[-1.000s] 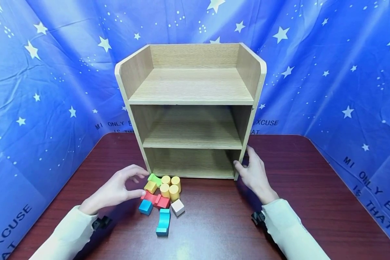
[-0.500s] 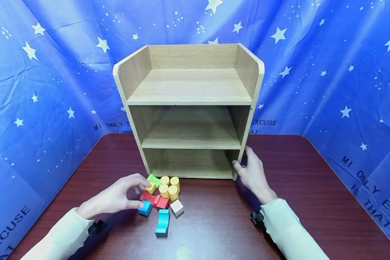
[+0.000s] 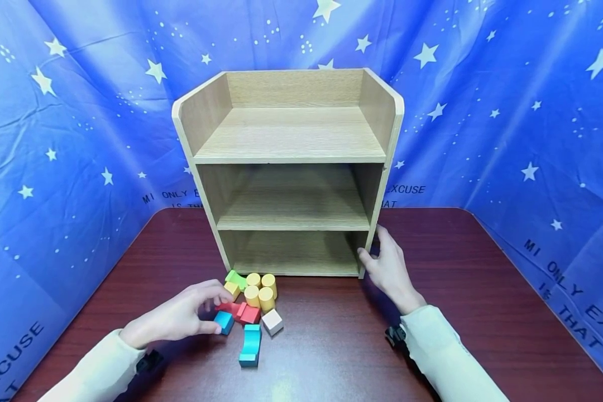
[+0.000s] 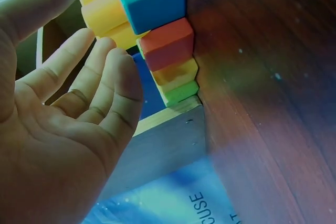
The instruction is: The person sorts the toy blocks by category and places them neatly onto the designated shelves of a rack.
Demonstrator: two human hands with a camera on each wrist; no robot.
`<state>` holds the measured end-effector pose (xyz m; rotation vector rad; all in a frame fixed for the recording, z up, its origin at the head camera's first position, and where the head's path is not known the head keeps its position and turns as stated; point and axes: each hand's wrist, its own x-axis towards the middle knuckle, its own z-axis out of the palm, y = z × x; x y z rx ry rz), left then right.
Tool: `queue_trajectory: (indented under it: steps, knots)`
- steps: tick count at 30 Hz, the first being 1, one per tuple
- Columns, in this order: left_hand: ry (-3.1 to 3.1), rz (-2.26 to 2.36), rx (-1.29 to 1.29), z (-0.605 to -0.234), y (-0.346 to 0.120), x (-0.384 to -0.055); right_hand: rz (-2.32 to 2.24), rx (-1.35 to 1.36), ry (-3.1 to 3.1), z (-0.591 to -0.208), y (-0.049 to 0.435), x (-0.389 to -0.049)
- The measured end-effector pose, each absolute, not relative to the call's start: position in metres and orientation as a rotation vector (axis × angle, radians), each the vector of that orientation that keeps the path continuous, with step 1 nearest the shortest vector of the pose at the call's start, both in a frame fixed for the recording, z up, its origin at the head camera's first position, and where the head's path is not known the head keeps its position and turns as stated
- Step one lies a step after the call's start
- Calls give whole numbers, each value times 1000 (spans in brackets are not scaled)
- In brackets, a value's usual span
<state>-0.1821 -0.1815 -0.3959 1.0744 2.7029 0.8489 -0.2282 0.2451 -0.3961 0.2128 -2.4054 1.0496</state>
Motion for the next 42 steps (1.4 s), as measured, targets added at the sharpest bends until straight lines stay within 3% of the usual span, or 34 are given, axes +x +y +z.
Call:
queue_trajectory:
  steps: [42]
  knots:
    - [2800,499,1208,-406,-177,-185,1048,202,-2421,-397,245,-228]
